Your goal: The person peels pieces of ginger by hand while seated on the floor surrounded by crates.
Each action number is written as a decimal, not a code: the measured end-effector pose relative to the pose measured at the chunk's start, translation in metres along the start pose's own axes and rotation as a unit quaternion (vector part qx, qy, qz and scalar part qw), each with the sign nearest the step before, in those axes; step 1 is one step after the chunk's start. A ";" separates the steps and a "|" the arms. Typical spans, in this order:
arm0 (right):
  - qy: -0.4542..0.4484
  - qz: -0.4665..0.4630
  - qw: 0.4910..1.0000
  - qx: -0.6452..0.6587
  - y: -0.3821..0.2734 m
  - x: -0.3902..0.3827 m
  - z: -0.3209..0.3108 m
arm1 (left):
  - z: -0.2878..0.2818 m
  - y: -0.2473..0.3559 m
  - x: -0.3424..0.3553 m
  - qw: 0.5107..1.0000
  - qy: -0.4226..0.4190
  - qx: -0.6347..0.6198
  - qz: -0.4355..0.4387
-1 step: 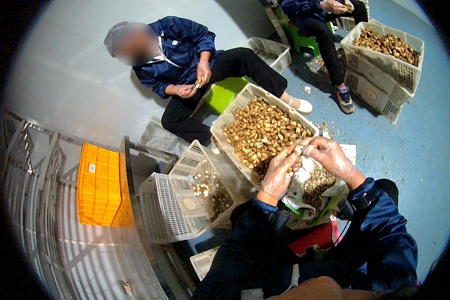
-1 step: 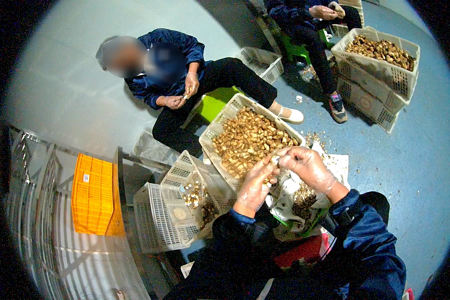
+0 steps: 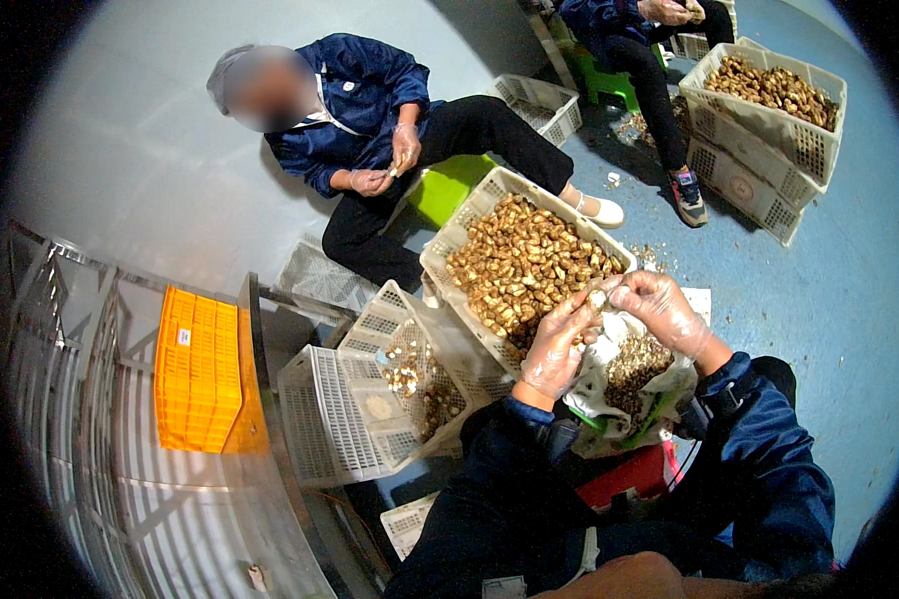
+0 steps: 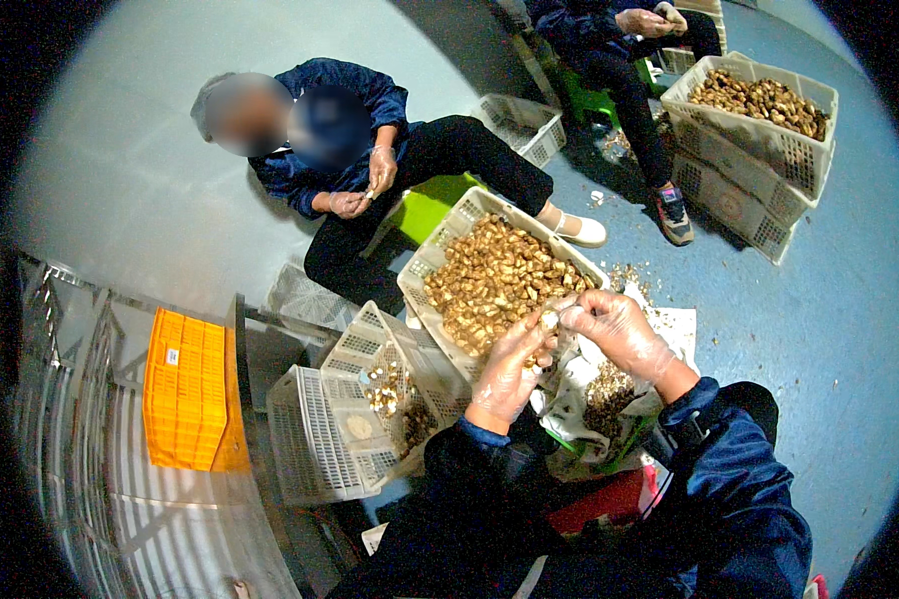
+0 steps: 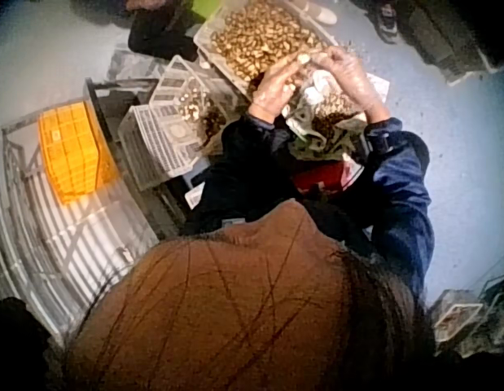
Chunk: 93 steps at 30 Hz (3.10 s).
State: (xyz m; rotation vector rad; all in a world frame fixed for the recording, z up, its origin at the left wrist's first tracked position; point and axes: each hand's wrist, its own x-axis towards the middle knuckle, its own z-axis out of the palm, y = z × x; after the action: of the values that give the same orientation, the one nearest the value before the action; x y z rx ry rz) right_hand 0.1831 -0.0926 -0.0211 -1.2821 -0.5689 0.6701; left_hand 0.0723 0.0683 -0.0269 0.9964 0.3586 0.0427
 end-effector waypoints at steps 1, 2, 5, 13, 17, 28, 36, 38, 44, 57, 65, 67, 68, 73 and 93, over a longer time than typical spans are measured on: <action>0.004 0.023 1.000 0.012 0.002 0.001 -0.005 | 0.003 0.003 0.000 1.000 -0.002 -0.004 -0.012; 0.008 0.045 0.999 0.024 0.004 0.001 -0.009 | 0.005 0.005 0.000 1.000 -0.003 -0.009 -0.023; 0.001 -0.056 0.996 -0.069 -0.001 -0.004 -0.003 | 0.015 0.011 -0.004 1.000 0.013 0.006 -0.015; -0.009 -0.023 1.000 -0.008 0.005 -0.001 -0.009 | 0.011 0.013 -0.002 0.997 0.007 -0.061 -0.052; -0.012 -0.060 0.994 -0.087 -0.007 -0.004 -0.004 | 0.007 0.010 0.000 0.998 -0.017 -0.048 -0.027; -0.026 -0.036 0.999 0.003 -0.007 -0.004 -0.006 | 0.011 0.008 -0.004 1.000 -0.001 0.010 0.017; -0.053 0.021 0.998 0.016 -0.009 -0.003 -0.011 | -0.002 0.007 -0.007 0.999 -0.001 0.052 0.009; -0.059 0.004 0.998 -0.014 -0.007 -0.003 -0.011 | 0.000 0.007 -0.006 0.997 0.006 0.077 0.006; -0.034 0.103 0.990 0.092 -0.017 -0.004 -0.011 | -0.002 0.002 -0.002 1.000 -0.005 -0.007 -0.009; -0.010 0.025 1.000 0.006 -0.006 -0.003 -0.007 | 0.008 0.006 0.000 0.996 -0.030 -0.089 -0.005; 0.007 0.035 0.999 0.016 -0.004 -0.001 -0.005 | 0.012 0.009 -0.002 0.996 -0.009 -0.083 -0.014; 0.005 -0.057 0.998 0.012 0.002 -0.001 0.002 | 0.011 0.006 0.000 0.997 -0.007 -0.074 -0.011; 0.009 -0.048 0.999 -0.004 0.005 0.000 0.001 | 0.012 0.006 0.001 0.998 -0.016 -0.058 -0.008; 0.016 0.010 1.000 0.004 0.000 0.001 -0.002 | 0.011 0.009 0.002 0.996 -0.034 -0.080 -0.014; 0.014 -0.067 0.995 -0.076 0.011 0.003 -0.003 | 0.017 0.013 0.002 0.999 0.027 -0.021 -0.019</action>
State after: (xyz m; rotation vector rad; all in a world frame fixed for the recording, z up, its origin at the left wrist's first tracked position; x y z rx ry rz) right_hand 0.1865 -0.0908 -0.0324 -1.3796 -0.6879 0.5046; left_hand 0.0813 0.0620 -0.0085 0.9475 0.4241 0.0436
